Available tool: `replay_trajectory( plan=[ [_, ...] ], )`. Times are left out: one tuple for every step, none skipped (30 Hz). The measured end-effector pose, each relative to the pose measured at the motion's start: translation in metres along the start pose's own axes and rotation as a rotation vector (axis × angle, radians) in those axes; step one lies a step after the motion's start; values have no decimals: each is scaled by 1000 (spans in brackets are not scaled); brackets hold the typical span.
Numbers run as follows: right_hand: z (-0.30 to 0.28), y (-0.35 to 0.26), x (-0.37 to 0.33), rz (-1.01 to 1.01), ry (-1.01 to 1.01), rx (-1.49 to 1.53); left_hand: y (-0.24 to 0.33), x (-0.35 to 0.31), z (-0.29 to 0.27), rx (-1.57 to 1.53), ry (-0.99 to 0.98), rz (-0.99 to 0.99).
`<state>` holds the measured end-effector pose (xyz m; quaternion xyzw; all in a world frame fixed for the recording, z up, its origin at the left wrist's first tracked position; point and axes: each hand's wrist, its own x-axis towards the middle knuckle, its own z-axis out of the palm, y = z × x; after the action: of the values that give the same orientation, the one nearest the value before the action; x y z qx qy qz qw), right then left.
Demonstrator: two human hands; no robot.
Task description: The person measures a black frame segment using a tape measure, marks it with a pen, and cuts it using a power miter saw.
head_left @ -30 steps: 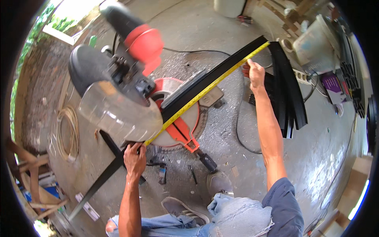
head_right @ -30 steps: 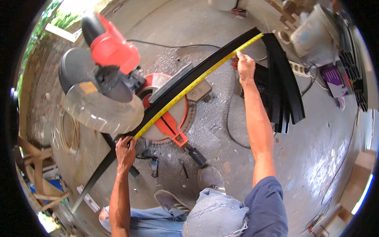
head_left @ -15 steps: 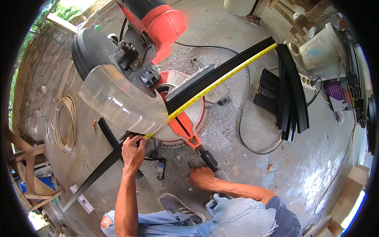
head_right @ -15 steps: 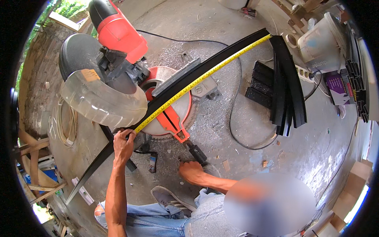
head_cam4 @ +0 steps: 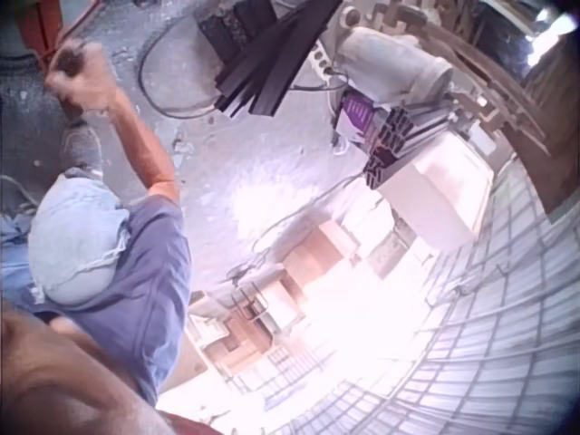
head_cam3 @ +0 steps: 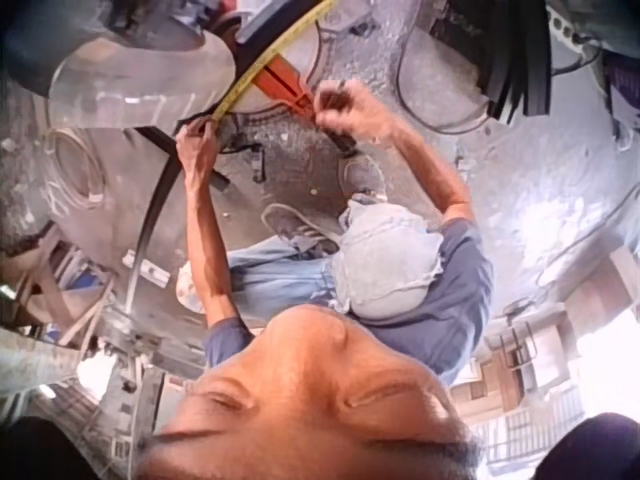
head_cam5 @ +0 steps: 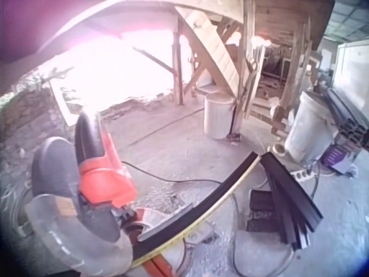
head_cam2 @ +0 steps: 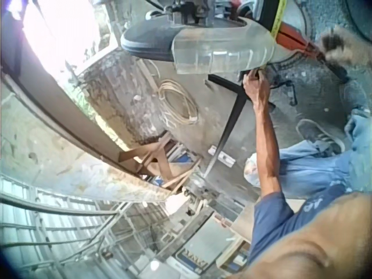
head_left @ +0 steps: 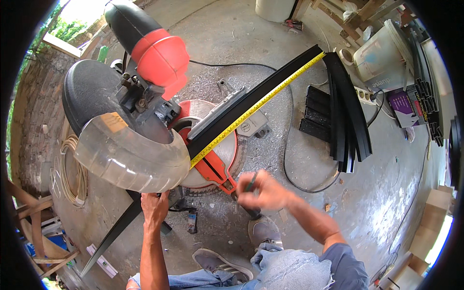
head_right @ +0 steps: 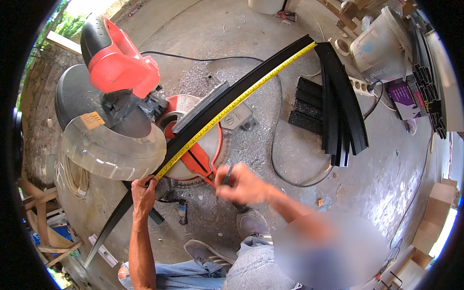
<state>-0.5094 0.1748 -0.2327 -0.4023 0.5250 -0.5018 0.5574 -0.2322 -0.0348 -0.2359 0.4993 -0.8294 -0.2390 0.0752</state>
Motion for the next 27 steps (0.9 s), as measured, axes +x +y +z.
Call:
replay_trajectory(
  plan=[
    [-21, -7, 12, -4, 101, 33, 0, 0, 1, 2, -4, 0],
    [-42, -13, 25, -8, 200, 66, 1, 0, 1, -4, -28, -44],
    [-61, -15, 39, -56, 254, 49, 2, 1, -1, -6, -49, -86],
    [-79, -14, 52, -100, 311, 29, 0, 1, 1, -5, -53, -85],
    [-95, -13, 66, -171, 306, 19, -5, 1, 2, 12, -34, -19],
    [-110, -15, 77, -189, 289, 16, -8, 1, 3, 25, -17, 49],
    [-118, -16, 90, -230, 284, 19, -8, 1, 4, 29, -22, 50],
    [-125, -16, 100, -239, 267, 16, -8, 0, 5, 15, 3, 69],
    [-130, -15, 110, -250, 247, 15, -9, -1, 6, 3, 29, 85],
    [-132, -16, 117, -246, 253, 17, -10, -1, 7, 4, 23, 88],
    [-133, -16, 122, -205, 214, -7, -10, -2, 8, 33, 26, 118],
    [-134, -17, 126, -166, 173, -29, -11, -2, 6, 66, 32, 149],
    [-136, -17, 129, -167, 179, -24, -12, -3, 5, 71, 28, 153],
    [-138, -17, 132, -168, 116, -68, -13, -4, 4, 65, 14, 118],
    [-139, -15, 133, -166, 51, -113, -14, -5, 5, 57, 1, 81],
    [-139, -13, 135, -141, 41, -117, -15, -5, 5, 59, -2, 83],
    [-139, -11, 137, -141, 44, -114, -15, -5, 4, 67, -20, 84],
    [-139, -10, 138, -117, 43, -117, -14, -4, 4, 73, -38, 85],
    [-140, -8, 138, -93, 40, -119, -13, -4, 4, 72, -41, 88],
    [-141, -7, 137, -91, 44, -120, -10, -4, 4, 52, -39, 79],
    [-142, -7, 137, -110, 47, -131, -9, -4, 4, 36, -35, 70],
    [-142, -6, 138, -129, 51, -142, -10, -4, 3, 38, -37, 70],
    [-143, -6, 138, -129, 52, -140, -11, -4, 2, 47, -42, 88],
    [-145, -6, 139, -194, 35, -236, -12, -5, 1, 56, -47, 105],
    [-147, -6, 139, -258, 21, -334, -13, -5, 2, 56, -49, 109],
    [-148, -6, 139, -258, 25, -334, -14, -5, 2, 58, -43, 103],
    [-147, -5, 139, -243, 30, -346, -15, -5, 2, 63, -37, 97]
  ],
)
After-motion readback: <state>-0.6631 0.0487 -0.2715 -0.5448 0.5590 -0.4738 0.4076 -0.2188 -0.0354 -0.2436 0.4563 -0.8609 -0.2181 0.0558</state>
